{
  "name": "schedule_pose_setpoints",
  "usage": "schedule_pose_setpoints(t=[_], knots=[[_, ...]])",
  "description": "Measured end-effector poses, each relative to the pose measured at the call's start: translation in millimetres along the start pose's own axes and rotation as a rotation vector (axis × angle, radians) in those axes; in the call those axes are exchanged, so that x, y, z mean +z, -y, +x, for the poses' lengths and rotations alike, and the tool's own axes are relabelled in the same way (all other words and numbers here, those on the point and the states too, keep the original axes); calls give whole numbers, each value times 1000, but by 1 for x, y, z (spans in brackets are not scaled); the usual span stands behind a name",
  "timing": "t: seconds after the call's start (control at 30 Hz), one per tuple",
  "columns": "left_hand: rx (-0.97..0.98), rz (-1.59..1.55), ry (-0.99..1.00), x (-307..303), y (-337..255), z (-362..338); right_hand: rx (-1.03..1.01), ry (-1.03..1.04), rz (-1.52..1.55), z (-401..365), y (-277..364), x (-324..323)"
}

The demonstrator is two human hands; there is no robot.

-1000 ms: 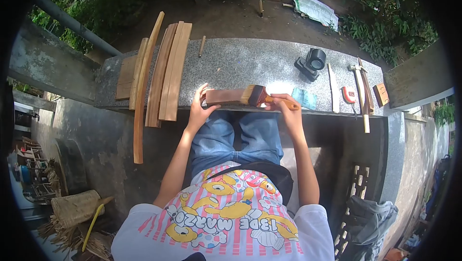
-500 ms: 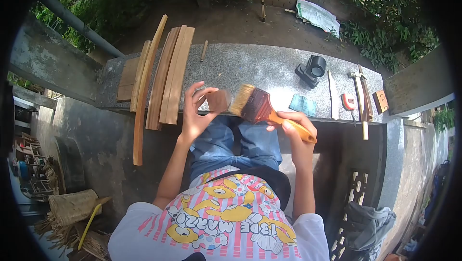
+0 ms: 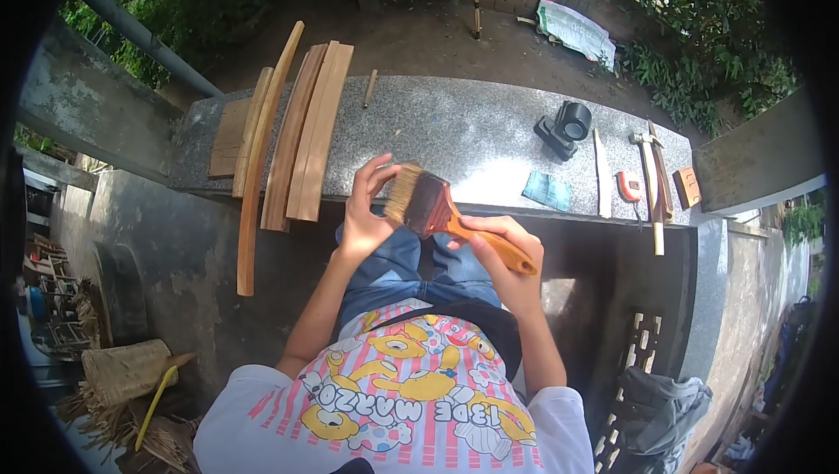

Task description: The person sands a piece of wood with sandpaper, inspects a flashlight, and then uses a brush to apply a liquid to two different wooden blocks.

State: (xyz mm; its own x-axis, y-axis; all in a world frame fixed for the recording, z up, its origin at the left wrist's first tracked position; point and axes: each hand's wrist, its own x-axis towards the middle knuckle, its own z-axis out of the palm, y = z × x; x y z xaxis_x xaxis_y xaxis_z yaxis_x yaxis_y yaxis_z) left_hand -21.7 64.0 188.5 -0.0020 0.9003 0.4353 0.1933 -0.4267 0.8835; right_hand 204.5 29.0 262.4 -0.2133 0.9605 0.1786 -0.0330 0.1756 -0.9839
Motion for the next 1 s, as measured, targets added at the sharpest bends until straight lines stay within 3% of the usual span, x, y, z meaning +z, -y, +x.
schedule_pose_setpoints(t=[0.07, 0.13, 0.27, 0.33, 0.47, 0.6, 0.67, 0.87, 0.93, 1.0], knots=[[-27, 15, 17, -2, -2, 0, 30, 58, -114, 4, -7, 7], [135, 220, 69, -8, -1, 1, 18, -14, 60, 5, -13, 0], [-14, 79, -50, -15, 9, -18, -9, -282, -180, -4, -11, -33], [-16, 142, -76, -23, 10, -31, 3, -359, -81, -12, -17, -51], [-226, -66, -177, -29, 50, -71, 71, -432, -53, -29, -25, -64], [-167, -47, -196, -33, 78, -72, 93, -423, 5, -30, -36, -62], [-15, 320, -82, -35, 84, -59, 107, -407, 40, -25, -37, -56], [-61, 111, -43, -15, 119, -22, 123, -305, 28, -20, -44, -43], [-92, -23, -128, -7, 130, -20, 133, -262, 26, -17, -46, -40], [-35, -13, -46, -11, 128, -18, 169, -221, 34, -12, -48, -36]])
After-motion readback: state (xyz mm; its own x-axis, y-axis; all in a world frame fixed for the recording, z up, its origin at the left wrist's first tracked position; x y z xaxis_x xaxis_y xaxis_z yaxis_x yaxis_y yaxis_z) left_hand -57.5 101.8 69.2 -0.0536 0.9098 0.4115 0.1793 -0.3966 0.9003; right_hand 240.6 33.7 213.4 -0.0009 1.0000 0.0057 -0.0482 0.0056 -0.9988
